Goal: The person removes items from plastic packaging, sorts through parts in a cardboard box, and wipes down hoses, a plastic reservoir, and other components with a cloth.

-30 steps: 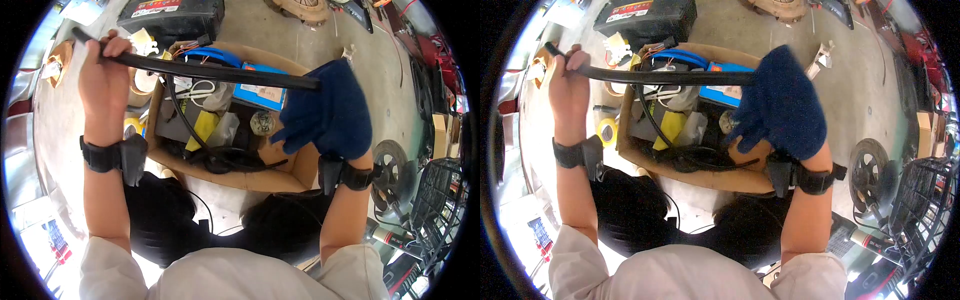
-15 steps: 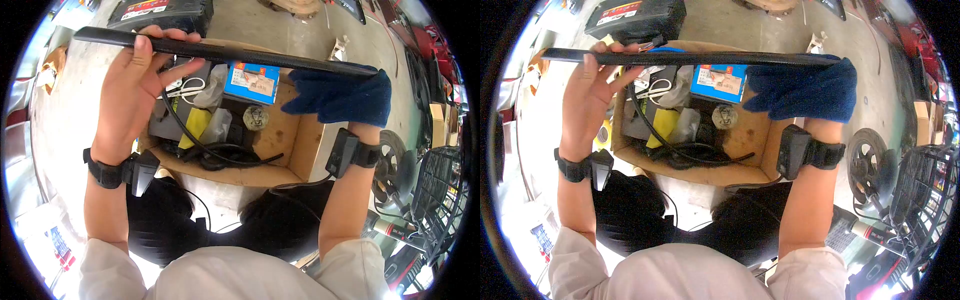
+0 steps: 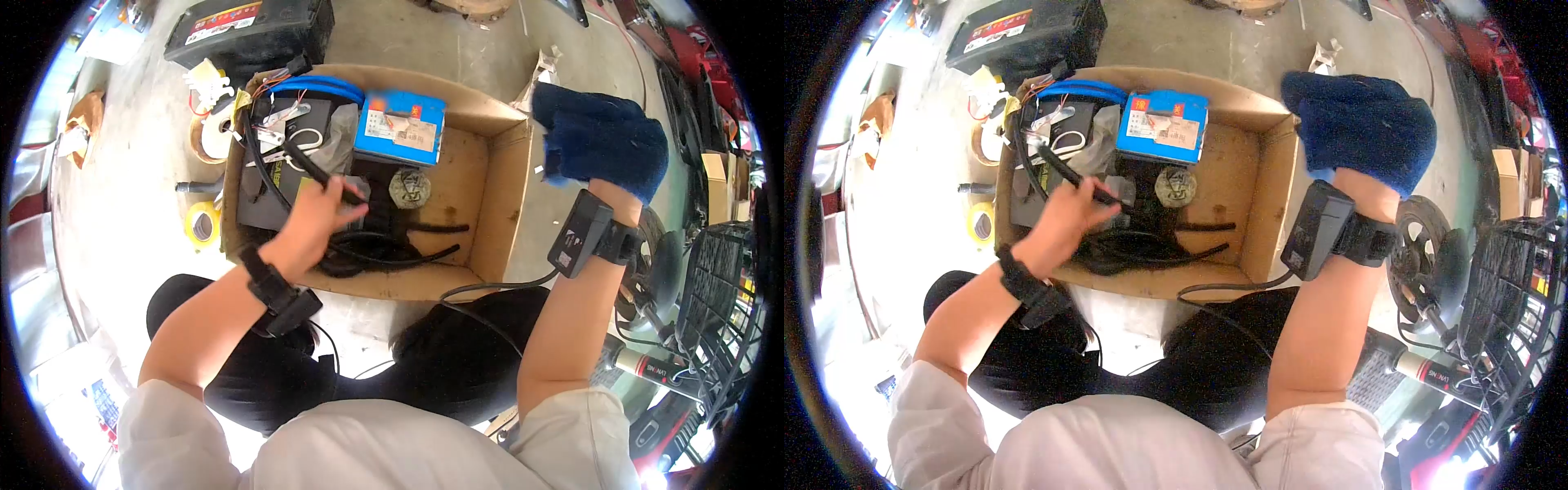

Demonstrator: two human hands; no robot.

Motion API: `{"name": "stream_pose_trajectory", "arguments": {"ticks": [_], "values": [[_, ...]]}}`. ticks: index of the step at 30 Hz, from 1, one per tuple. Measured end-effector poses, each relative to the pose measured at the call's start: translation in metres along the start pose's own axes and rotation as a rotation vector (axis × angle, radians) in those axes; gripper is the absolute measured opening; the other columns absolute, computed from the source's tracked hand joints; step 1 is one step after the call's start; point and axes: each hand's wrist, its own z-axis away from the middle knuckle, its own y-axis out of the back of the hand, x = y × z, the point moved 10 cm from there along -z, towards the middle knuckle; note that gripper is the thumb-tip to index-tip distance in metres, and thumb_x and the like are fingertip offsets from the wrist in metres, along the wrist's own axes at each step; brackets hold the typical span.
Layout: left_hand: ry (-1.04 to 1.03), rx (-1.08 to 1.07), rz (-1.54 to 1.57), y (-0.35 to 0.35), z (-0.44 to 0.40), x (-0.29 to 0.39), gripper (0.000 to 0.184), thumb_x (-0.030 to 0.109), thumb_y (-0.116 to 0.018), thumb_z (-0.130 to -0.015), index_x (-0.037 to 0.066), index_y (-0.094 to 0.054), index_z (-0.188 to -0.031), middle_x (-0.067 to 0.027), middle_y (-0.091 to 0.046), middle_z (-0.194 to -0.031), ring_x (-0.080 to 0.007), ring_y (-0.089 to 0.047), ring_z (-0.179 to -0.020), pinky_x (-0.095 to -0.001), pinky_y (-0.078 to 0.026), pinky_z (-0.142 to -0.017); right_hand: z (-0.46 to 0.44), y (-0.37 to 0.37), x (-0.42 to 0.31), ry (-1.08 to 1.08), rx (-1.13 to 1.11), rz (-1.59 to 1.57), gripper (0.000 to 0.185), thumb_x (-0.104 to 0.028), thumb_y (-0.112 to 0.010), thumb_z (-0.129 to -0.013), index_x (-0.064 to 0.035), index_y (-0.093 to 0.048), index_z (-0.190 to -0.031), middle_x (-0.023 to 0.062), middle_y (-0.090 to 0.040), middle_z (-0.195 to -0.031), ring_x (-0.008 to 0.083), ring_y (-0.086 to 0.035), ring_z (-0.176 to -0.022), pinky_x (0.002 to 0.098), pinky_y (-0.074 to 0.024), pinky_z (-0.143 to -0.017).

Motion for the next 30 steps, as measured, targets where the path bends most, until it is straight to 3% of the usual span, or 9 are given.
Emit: {"name": "stream_pose_trajectory", "arguments": {"ticks": [3,10,15,18,22,23,26,28,30], "values": [[0.258,0.202,-0.027,0.022,0.005,-0.063,0.024,0.020,-0.041,-0.096,-0.001,-0.046,-0.107,-0.0108,-0.047,-0.108,-0.0243,-0.047,-0.108,-0.0416,-0.044,-0.096,0.001,-0.014,0.013,-0.083,0.053,0.010,0.017,-0.027,-0.063,-0.068,-0.0155,-0.067,-0.080,0.0046,-0.065,-0.081,0.0251,-0.063,-0.082,0.0358,-0.0484,-0.067],[0.428,0.276,-0.110,0.020,0.026,-0.074,0.029,0.020,-0.057,-0.083,0.002,-0.051,-0.105,-0.0057,-0.052,-0.097,-0.0165,-0.049,-0.088,-0.0332,-0.044,-0.076,0.005,-0.019,0.016,-0.209,0.191,-0.319,0.018,-0.025,-0.062,-0.069,-0.0109,-0.065,-0.079,0.0075,-0.063,-0.079,0.0254,-0.060,-0.076,0.0341,-0.0465,-0.068],[-0.071,0.285,-0.202,0.002,0.011,-0.006,0.027,0.012,-0.056,-0.082,0.000,-0.048,-0.104,-0.0050,-0.051,-0.086,-0.0144,-0.049,-0.080,-0.0266,-0.041,-0.073,0.010,-0.016,0.009,-0.149,0.328,-0.494,0.020,-0.026,-0.058,-0.073,-0.0067,-0.064,-0.077,0.0090,-0.063,-0.077,0.0259,-0.060,-0.070,0.0345,-0.0469,-0.066],[-0.247,0.332,-0.110,0.029,-0.006,0.083,0.027,0.012,-0.056,-0.083,-0.001,-0.048,-0.105,-0.0075,-0.053,-0.088,-0.0159,-0.051,-0.082,-0.0293,-0.042,-0.075,0.017,-0.048,0.027,-0.243,0.325,-1.356,0.022,-0.017,-0.047,-0.088,0.0027,-0.059,-0.088,0.0139,-0.065,-0.085,0.0240,-0.061,-0.075,0.0348,-0.0485,-0.071],[-1.054,0.343,-0.672,0.132,-0.001,0.209,0.020,0.011,-0.055,-0.085,-0.001,-0.055,-0.100,-0.0152,-0.060,-0.092,-0.0285,-0.059,-0.083,-0.0382,-0.046,-0.071,0.017,-0.066,0.028,-0.337,0.388,-1.756,0.024,-0.014,-0.044,-0.091,0.0050,-0.057,-0.091,0.0151,-0.064,-0.087,0.0242,-0.061,-0.075,0.0334,-0.0494,-0.069],[-0.947,0.527,-0.621,0.190,-0.017,0.214,0.018,0.009,-0.054,-0.084,-0.001,-0.056,-0.099,-0.0159,-0.061,-0.090,-0.0314,-0.060,-0.082,-0.0393,-0.047,-0.072,0.013,-0.047,0.020,-0.287,0.345,-1.599,0.024,-0.015,-0.043,-0.091,0.0050,-0.057,-0.091,0.0152,-0.064,-0.088,0.0243,-0.061,-0.076,0.0335,-0.0494,-0.069],[-0.352,0.903,-1.737,0.281,-0.030,0.174,0.011,0.013,-0.056,-0.080,0.007,-0.059,-0.089,-0.0053,-0.060,-0.082,-0.0184,-0.057,-0.073,-0.0349,-0.047,-0.068,0.009,-0.038,0.009,-0.216,0.314,-1.597,0.026,-0.015,-0.041,-0.093,0.0047,-0.057,-0.092,0.0161,-0.064,-0.088,0.0243,-0.061,-0.076,0.0332,-0.0494,-0.070],[-0.127,0.757,-1.821,0.346,-0.052,0.086,0.020,0.013,-0.058,-0.081,0.002,-0.060,-0.097,-0.0176,-0.063,-0.081,-0.0355,-0.061,-0.081,-0.0435,-0.048,-0.072,0.010,-0.042,0.009,-0.245,0.318,-1.717,0.024,-0.015,-0.042,-0.092,0.0034,-0.057,-0.094,0.0151,-0.063,-0.091,0.0233,-0.060,-0.080,0.0328,-0.0490,-0.073],[-0.021,0.796,-1.264,0.395,-0.056,0.044,0.024,0.012,-0.061,-0.079,0.001,-0.060,-0.099,-0.0182,-0.063,-0.084,-0.0325,-0.061,-0.081,-0.0413,-0.049,-0.071,0.014,-0.048,0.007,-0.310,0.313,-1.786,0.021,-0.014,-0.043,-0.092,0.0013,-0.056,-0.098,0.0128,-0.062,-0.097,0.0217,-0.059,-0.087,0.0325,-0.0480,-0.079]]}}
